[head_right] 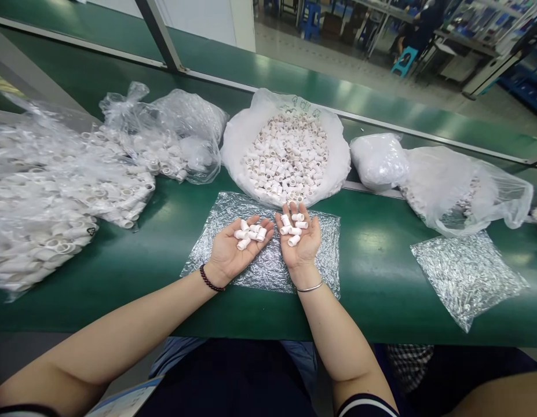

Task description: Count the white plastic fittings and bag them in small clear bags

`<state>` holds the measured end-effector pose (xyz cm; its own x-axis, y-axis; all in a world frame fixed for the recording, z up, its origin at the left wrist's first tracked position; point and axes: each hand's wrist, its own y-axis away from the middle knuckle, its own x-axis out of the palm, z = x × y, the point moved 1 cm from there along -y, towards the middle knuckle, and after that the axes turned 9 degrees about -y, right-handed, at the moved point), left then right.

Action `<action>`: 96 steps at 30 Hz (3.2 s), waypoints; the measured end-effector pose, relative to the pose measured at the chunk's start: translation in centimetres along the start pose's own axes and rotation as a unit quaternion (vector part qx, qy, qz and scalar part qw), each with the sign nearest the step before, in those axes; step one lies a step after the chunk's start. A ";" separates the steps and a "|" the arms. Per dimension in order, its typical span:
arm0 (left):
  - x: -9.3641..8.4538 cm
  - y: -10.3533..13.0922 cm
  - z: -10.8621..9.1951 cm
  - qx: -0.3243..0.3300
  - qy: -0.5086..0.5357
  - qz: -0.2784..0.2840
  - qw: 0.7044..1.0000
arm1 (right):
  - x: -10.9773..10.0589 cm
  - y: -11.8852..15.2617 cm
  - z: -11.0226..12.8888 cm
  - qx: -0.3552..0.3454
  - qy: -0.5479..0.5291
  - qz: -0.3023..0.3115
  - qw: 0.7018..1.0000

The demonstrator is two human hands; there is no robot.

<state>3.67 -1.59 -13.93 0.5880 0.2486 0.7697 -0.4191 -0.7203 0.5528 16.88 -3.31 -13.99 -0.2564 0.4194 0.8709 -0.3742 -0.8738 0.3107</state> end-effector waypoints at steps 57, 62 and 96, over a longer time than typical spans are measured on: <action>0.0 -0.2 -0.9 0.030 -0.006 0.007 1.000 | -0.8 0.0 1.6 -0.304 0.455 0.048 0.836; 0.2 -0.2 -2.1 0.054 -0.006 0.033 0.998 | 1.4 1.9 6.0 -0.147 0.737 0.335 0.568; -0.1 0.3 -0.7 0.018 -0.060 0.142 0.988 | 0.1 2.1 2.2 -0.312 0.763 0.339 0.454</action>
<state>2.97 -1.37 -13.55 0.5288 -0.0446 0.8476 -0.5558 -0.7729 0.3061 17.99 -5.63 -12.39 -0.6425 0.2042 -0.7386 0.1933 -0.8895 -0.4141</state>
